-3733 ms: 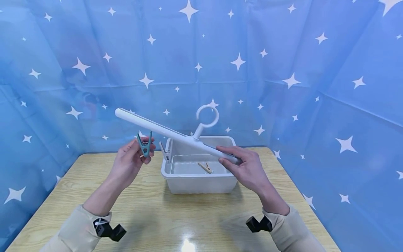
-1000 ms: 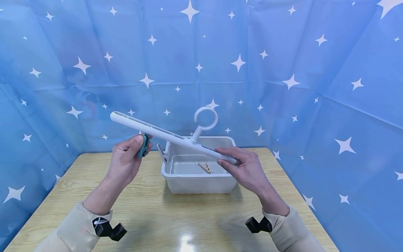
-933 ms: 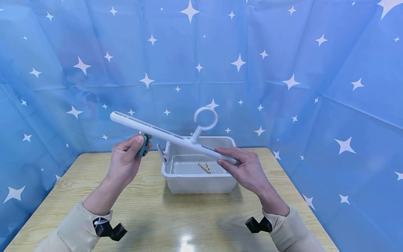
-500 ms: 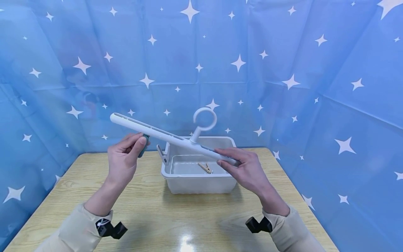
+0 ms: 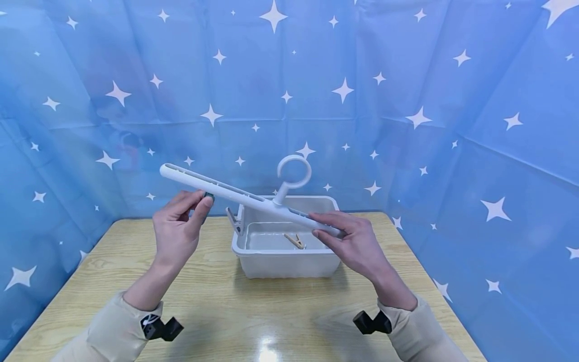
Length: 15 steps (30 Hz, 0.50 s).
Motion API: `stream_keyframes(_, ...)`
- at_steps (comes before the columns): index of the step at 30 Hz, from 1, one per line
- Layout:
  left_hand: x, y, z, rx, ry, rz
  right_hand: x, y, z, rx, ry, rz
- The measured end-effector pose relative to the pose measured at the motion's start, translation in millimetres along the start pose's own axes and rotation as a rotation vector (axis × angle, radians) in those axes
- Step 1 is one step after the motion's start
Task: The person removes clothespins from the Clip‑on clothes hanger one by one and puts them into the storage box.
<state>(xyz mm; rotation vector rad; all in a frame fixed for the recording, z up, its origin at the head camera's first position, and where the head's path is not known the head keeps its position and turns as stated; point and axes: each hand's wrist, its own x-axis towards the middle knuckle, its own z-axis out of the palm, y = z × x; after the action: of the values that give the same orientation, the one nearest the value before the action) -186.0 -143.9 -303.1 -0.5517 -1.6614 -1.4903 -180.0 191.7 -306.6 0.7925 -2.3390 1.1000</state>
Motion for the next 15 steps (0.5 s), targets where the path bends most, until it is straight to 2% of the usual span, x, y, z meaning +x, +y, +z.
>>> stream_keyframes(11, -1.8, -4.7, -0.3, 0.164, 0.032, 0.131, -0.8, -1.7, -1.0, -0.001, -0.025, 0.015)
stream_keyframes(15, -3.4, -2.0, 1.1, 0.098, -0.014, 0.102, -0.5, -0.9, -0.6, -0.004, -0.011, -0.001)
